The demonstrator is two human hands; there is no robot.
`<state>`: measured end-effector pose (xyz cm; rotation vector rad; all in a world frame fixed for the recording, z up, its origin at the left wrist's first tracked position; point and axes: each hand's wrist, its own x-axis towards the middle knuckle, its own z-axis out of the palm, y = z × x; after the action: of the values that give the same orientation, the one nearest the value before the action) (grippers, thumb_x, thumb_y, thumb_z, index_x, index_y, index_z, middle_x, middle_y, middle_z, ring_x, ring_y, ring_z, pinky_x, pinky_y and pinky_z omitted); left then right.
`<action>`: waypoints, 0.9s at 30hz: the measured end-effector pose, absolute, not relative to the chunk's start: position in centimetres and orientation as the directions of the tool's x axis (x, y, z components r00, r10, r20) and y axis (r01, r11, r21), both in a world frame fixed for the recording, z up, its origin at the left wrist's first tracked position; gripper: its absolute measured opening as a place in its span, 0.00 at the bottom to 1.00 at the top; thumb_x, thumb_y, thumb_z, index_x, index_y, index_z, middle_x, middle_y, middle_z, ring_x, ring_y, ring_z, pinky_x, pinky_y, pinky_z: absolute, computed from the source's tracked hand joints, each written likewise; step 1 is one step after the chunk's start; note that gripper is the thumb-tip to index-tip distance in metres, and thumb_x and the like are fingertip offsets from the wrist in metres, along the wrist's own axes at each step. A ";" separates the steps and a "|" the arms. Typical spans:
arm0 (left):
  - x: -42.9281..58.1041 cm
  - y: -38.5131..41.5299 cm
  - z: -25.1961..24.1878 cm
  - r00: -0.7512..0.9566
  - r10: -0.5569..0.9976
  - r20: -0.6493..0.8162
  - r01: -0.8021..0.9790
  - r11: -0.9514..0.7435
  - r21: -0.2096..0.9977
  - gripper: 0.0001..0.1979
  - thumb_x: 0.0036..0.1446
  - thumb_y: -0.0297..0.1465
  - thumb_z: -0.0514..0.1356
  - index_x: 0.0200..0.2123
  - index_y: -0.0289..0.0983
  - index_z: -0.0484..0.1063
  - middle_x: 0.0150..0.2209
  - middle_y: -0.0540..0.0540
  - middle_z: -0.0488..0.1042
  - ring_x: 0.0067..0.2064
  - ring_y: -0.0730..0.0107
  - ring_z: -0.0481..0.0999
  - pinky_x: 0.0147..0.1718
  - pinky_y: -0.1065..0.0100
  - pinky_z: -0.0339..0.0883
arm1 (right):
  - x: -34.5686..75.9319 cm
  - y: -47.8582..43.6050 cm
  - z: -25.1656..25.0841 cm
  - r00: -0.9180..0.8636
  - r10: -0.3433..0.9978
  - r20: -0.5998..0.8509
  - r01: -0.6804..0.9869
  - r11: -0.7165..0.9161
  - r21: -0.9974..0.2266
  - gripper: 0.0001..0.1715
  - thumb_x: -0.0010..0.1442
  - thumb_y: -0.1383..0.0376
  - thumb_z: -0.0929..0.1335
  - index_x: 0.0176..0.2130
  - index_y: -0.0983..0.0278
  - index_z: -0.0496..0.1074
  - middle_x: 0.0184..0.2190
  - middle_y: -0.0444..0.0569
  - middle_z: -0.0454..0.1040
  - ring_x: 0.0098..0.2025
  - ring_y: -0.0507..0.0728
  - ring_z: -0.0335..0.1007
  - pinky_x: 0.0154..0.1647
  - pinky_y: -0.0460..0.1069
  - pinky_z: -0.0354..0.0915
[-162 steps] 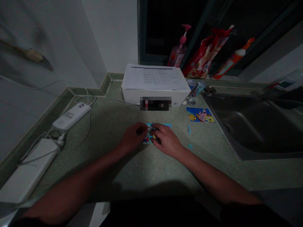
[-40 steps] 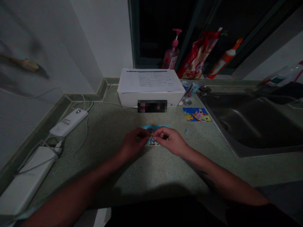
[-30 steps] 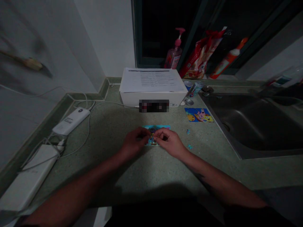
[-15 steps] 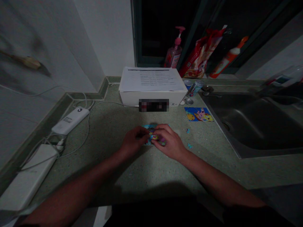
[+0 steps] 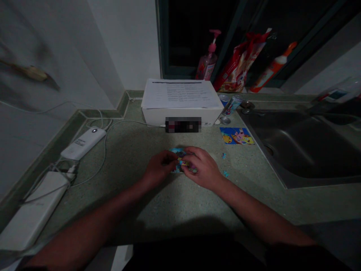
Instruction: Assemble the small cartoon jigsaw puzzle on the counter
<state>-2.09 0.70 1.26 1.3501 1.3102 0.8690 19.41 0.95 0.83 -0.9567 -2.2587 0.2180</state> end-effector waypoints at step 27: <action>-2.4 1.0 1.4 0.062 0.994 -0.094 0.299 0.072 0.951 0.03 0.56 0.31 0.65 0.36 0.40 0.78 0.39 0.43 0.84 0.41 0.59 0.82 0.46 0.58 0.77 | 22.4 5.1 -2.1 -0.446 0.848 0.287 0.709 0.530 -0.465 0.10 0.62 0.68 0.73 0.45 0.61 0.78 0.58 0.60 0.76 0.60 0.68 0.75 0.64 0.66 0.70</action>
<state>-2.36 1.00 1.35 1.3952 1.4057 0.9330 22.41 5.07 -2.08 -1.2646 -2.2851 0.3807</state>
